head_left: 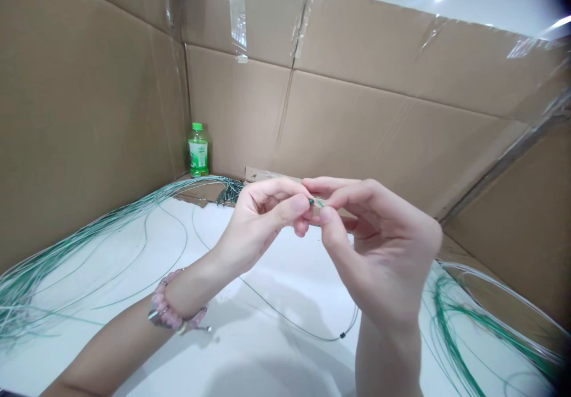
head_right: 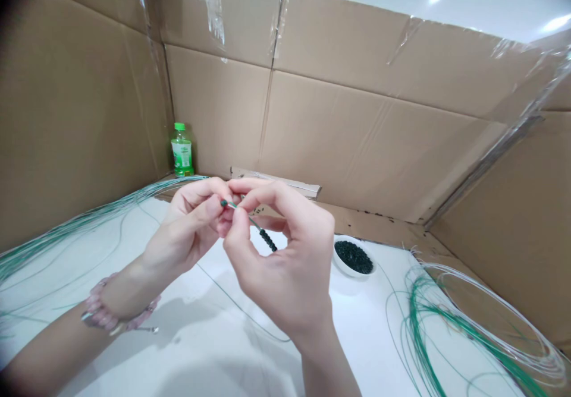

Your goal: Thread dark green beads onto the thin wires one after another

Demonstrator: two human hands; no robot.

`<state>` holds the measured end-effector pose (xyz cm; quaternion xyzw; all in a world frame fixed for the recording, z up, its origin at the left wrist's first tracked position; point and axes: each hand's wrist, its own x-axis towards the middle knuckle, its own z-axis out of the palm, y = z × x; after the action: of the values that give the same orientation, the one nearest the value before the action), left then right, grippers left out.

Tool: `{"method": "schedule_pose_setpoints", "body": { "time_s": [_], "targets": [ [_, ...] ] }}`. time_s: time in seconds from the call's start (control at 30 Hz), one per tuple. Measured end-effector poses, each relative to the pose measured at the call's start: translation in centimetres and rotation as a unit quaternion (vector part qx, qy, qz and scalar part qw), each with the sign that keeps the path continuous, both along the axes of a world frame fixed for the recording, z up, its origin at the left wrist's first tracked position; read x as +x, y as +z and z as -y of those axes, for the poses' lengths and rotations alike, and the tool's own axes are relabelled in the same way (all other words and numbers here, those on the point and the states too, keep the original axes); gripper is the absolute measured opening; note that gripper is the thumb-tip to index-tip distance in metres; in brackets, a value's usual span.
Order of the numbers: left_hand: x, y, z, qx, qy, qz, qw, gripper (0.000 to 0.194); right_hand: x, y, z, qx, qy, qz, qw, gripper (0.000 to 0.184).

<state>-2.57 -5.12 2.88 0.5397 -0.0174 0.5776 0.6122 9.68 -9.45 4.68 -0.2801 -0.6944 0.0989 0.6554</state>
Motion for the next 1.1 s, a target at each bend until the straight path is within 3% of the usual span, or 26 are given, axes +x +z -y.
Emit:
{"method": "schedule_pose_setpoints", "body": {
  "time_s": [0.3,0.63,1.1],
  "targets": [
    [0.09,-0.32,-0.07,0.017,0.042,-0.014,0.999,0.01,-0.12,-0.05,-0.01,0.006,-0.013,0.005,1.0,0.017],
    [-0.12,-0.42,-0.07,0.124,0.193,-0.025,0.973,0.007,-0.09,-0.1,0.2,0.045,-0.061,0.024,0.997,0.022],
    [-0.26,-0.57,-0.12,0.115,0.207,-0.046,0.971,0.006,-0.02,-0.03,0.2,0.076,-0.061,0.045,0.994,0.022]
  ]
}}
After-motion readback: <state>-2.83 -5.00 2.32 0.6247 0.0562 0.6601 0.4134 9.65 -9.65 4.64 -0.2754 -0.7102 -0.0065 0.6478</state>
